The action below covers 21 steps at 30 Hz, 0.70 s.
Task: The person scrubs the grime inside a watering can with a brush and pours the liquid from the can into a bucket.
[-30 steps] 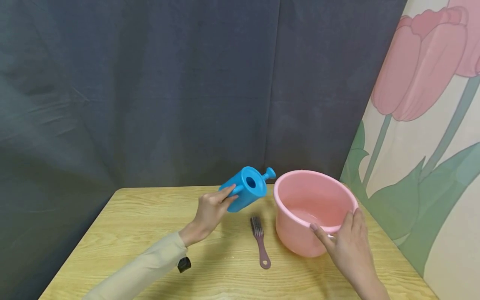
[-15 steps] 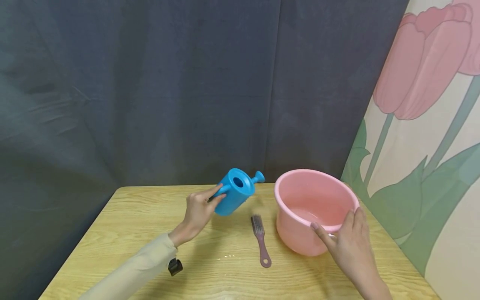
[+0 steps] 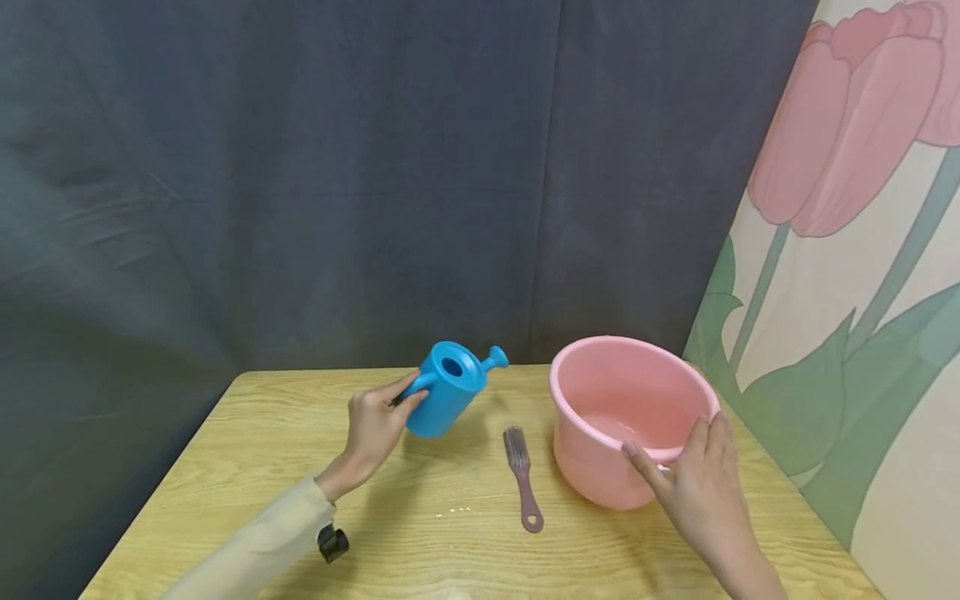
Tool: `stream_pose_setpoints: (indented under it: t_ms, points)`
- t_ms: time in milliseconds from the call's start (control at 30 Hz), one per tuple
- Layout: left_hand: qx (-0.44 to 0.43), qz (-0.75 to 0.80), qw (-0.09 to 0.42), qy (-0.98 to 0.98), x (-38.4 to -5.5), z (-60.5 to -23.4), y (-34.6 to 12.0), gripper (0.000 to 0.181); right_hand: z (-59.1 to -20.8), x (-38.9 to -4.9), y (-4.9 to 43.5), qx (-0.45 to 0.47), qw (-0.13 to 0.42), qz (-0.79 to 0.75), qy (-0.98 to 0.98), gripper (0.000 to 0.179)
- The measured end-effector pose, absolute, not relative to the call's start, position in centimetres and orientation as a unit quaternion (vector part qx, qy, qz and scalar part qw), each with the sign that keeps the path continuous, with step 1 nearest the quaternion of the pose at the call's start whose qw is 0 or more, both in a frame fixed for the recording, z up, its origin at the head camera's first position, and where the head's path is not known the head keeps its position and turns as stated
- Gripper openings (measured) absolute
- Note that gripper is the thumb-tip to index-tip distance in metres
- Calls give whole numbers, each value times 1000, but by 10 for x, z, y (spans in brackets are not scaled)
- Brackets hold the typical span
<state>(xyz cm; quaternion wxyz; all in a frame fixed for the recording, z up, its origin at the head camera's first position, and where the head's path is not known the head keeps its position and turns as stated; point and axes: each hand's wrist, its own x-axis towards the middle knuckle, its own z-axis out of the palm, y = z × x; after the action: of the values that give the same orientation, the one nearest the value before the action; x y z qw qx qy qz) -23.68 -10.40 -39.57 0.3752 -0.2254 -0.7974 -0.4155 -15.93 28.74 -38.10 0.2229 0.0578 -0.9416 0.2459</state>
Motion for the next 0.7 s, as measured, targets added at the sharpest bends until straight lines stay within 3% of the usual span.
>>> stream_pose_setpoints:
  t_ms: [233,700]
  points:
    - [-208,-407,386,-801,-234,-398,-117,35,-379,-159,287,54,217,261,-939,102]
    - [-164,-425,401,-795,-231,-403,-141,34,-377,-161,281,67,268,277,-920,102]
